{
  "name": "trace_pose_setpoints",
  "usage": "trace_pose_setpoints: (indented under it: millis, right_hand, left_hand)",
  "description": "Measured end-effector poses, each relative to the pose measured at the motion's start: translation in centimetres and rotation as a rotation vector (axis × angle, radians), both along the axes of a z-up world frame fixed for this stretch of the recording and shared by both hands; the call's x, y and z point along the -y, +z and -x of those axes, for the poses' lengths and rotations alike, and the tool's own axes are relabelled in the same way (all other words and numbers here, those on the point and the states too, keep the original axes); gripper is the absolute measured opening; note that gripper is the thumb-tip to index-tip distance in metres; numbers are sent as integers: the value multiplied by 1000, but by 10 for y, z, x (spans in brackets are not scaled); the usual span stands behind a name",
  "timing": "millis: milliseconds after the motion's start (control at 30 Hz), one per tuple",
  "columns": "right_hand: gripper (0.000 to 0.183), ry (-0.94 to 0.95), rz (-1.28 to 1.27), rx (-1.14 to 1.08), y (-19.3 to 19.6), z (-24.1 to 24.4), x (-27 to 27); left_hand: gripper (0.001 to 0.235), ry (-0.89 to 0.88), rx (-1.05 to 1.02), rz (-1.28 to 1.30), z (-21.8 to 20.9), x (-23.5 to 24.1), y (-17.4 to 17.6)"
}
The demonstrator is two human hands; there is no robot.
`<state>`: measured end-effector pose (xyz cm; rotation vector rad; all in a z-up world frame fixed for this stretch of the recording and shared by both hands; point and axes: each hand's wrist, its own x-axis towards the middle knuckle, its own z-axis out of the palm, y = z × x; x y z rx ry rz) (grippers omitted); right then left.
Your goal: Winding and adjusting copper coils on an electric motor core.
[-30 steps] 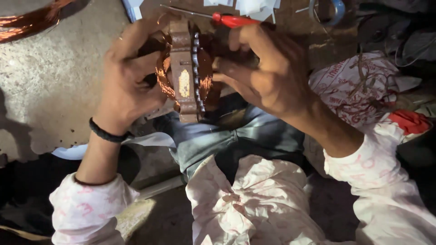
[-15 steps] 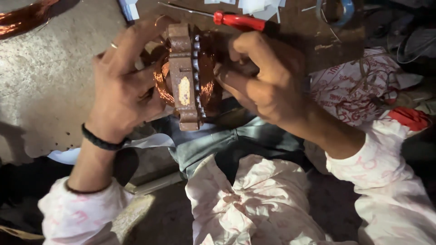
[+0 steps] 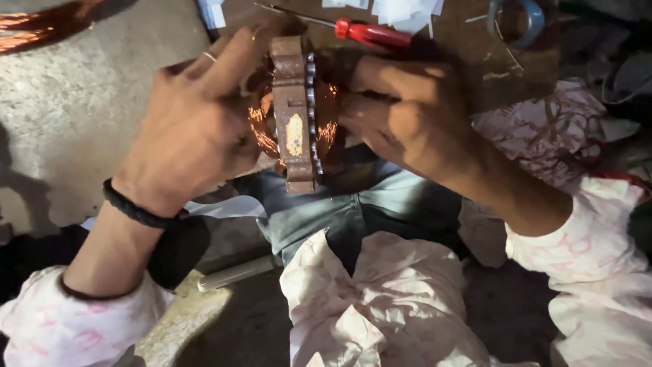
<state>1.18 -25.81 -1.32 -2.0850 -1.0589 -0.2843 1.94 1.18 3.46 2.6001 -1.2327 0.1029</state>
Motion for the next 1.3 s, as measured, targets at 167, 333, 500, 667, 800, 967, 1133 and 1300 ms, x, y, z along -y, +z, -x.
trace_pose_setpoints:
  millis: [167, 333, 500, 667, 800, 967, 1133, 1300]
  right_hand:
    - [13, -42, 169, 136, -6, 4, 2]
    - [14, -158, 152, 275, 1, 15, -7]
    - [12, -150, 92, 91, -6, 22, -1]
    - [15, -97, -29, -102, -16, 18, 6]
    - [14, -39, -23, -202, -3, 8, 3]
    - [17, 13, 38, -83, -19, -2, 7]
    - [17, -40, 124, 46, -13, 8, -1]
    - [7, -180, 83, -53, -15, 23, -4]
  left_hand:
    - [28, 66, -139, 175, 0, -6, -8]
    - [14, 110, -290, 381, 0, -11, -29]
    - [26, 57, -120, 266, -3, -8, -15]
    - [26, 19, -89, 7, -3, -3, 2]
    - [27, 41, -145, -125, -1, -3, 0]
    - [29, 46, -163, -66, -4, -3, -5]
    - [22, -2, -252, 239, -9, -10, -18]
    - [10, 79, -443, 498, -5, -9, -30]
